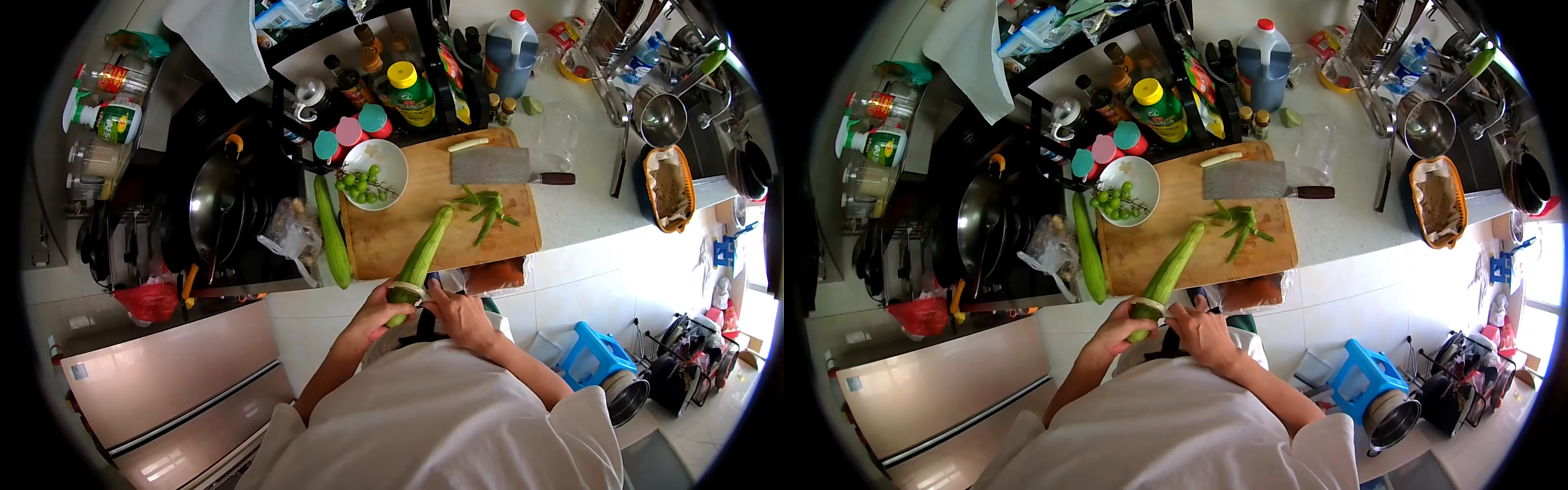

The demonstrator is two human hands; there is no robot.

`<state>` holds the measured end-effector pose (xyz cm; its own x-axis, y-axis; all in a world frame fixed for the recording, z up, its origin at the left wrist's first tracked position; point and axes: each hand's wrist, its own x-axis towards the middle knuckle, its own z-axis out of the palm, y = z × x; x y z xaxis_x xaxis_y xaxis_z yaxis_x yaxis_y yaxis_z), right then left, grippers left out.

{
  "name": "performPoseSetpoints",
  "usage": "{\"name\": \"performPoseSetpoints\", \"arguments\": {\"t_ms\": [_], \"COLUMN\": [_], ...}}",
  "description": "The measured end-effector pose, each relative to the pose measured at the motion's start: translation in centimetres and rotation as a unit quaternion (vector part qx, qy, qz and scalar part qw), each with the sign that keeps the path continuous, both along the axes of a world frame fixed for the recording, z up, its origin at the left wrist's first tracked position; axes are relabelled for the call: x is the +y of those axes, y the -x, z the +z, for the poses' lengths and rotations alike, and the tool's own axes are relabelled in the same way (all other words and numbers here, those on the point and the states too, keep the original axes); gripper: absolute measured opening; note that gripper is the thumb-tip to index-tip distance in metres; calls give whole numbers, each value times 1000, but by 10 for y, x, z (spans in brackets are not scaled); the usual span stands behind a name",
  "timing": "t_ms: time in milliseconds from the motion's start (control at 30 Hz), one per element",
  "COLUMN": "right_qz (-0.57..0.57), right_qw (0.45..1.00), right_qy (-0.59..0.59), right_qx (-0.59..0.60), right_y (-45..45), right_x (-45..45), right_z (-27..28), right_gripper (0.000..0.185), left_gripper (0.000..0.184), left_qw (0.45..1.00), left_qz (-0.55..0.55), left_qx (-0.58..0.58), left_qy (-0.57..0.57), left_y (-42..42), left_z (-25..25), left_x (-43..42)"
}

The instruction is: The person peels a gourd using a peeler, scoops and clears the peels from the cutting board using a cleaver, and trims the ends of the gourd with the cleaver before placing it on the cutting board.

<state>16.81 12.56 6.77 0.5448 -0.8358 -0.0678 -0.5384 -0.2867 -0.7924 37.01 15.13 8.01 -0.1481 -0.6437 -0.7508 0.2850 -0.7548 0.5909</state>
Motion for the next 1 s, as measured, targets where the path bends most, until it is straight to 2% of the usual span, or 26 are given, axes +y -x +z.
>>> {"name": "performPoseSetpoints", "arguments": {"t_ms": [133,300,467,667,767,867,1000], "right_qz": [9,-33,-61,-82,-150,-107,-135], "right_qw": [1000,996,990,980,960,954,930], "right_qy": [7,-2,32,62,90,144,205], "right_qx": [21,84,120,169,219,239,274], "right_y": [-3,6,9,0,1,14,36], "right_x": [-6,-43,-87,-106,-114,-121,-123], "right_z": [-22,-77,-123,-149,-172,-172,-153], "right_gripper": [19,19,19,21,25,27,30], "left_gripper": [57,64,63,63,64,63,60], "left_qw": [1000,999,1000,999,999,999,994], "left_qz": [-1,3,2,36,27,22,49], "left_qx": [20,33,12,33,27,43,97], "left_qy": [6,17,24,-4,-6,-7,-23], "left_y": [-4,0,-1,-7,-8,-12,-18], "left_z": [-9,-10,-6,0,-4,-3,-15], "left_x": [5,5,4,2,6,9,17]}}
